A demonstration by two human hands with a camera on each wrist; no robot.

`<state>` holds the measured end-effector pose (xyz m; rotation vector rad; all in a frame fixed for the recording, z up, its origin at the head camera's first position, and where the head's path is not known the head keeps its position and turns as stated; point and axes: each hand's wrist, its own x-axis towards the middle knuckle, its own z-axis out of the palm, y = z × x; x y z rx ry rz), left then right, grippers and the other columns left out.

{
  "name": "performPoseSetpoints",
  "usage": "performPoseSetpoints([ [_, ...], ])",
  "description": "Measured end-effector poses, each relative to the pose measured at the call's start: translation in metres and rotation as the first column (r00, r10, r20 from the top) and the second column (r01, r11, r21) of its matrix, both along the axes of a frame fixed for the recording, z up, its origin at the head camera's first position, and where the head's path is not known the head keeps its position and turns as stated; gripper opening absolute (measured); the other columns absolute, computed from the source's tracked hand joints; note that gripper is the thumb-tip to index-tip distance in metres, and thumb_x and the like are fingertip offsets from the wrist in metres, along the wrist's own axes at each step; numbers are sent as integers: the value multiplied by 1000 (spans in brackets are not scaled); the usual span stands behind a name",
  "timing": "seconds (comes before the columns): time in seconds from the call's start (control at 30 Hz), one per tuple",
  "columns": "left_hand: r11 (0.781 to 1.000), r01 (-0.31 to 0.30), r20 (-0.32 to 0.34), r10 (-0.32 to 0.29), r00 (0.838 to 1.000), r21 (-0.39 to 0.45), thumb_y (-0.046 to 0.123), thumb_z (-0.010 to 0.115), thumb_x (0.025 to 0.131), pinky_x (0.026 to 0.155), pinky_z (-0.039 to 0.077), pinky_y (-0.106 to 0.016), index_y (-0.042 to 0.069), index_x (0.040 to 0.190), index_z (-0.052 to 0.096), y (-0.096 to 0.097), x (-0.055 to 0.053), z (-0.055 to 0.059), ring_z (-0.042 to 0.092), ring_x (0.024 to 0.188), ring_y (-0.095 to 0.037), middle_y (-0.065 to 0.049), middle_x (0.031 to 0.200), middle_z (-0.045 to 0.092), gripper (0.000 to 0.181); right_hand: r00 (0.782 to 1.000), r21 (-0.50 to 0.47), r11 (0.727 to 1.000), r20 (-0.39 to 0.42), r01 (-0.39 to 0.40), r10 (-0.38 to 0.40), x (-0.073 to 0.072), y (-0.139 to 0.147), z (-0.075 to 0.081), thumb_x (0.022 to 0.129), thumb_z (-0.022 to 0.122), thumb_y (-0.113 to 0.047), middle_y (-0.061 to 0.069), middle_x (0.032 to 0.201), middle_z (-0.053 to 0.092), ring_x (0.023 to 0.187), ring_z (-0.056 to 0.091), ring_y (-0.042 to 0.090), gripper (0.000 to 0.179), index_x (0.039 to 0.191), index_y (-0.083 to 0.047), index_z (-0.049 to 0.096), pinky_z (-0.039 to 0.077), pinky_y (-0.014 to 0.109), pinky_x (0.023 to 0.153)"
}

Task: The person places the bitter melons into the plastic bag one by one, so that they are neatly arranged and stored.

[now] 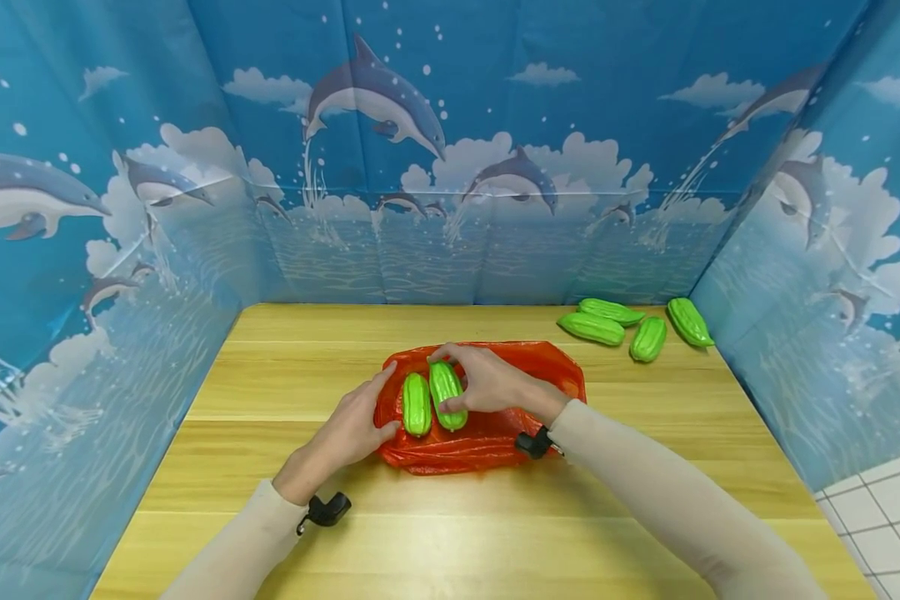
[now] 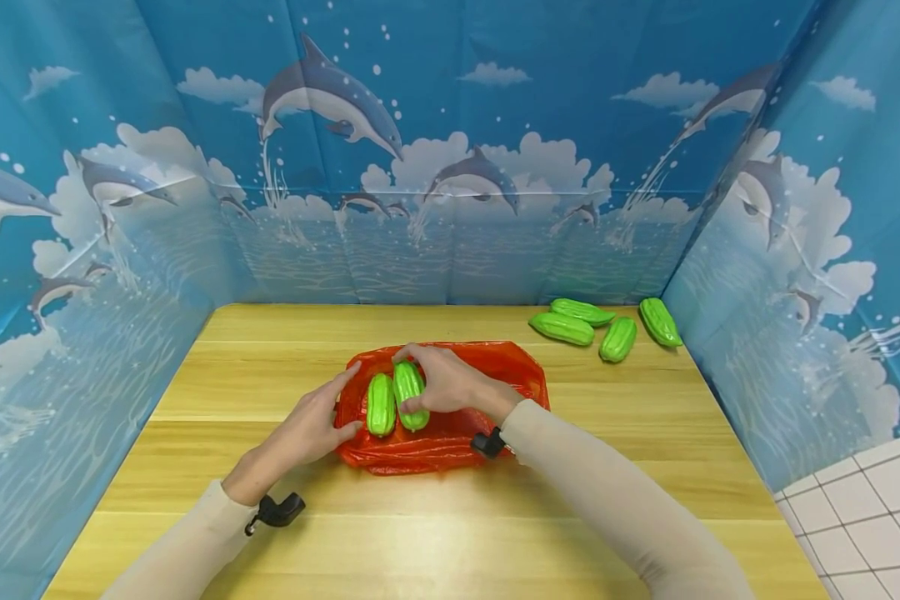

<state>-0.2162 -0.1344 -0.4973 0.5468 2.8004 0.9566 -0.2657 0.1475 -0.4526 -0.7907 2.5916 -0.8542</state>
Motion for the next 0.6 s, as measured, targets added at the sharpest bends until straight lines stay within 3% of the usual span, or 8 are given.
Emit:
performPoseSetpoints([
  [0.1,1000,-1,1,1,1000,3,12,86,105,131,51,-70,9,186,27,0,0,0,55,162,-55,-29,179,51,100,1000,7,1000,6,2,-2,-1,-1,-1,100,95,-30,15,161,68,127,73,28,78,166,-11,59,65,51,110],
  [0.27,1000,-9,7,9,1000,11,12,85,105,132,50,-70,9,186,27,-1,0,-1,54,163,-54,-29,180,49,100,1000,17,1000,27,-3,3,0,-1,-4,101,95,-31,17,160,68,111,75,25,79,167,-10,57,66,50,106],
  [0.6,1000,-8,0,8,1000,20,11,85,105,133,48,-69,9,186,27,-1,2,-1,52,165,-54,-29,182,47,100,998,15,1000,70,-2,1,4,3,-6,100,96,-28,22,160,67,119,83,37,80,168,-9,57,69,52,108],
])
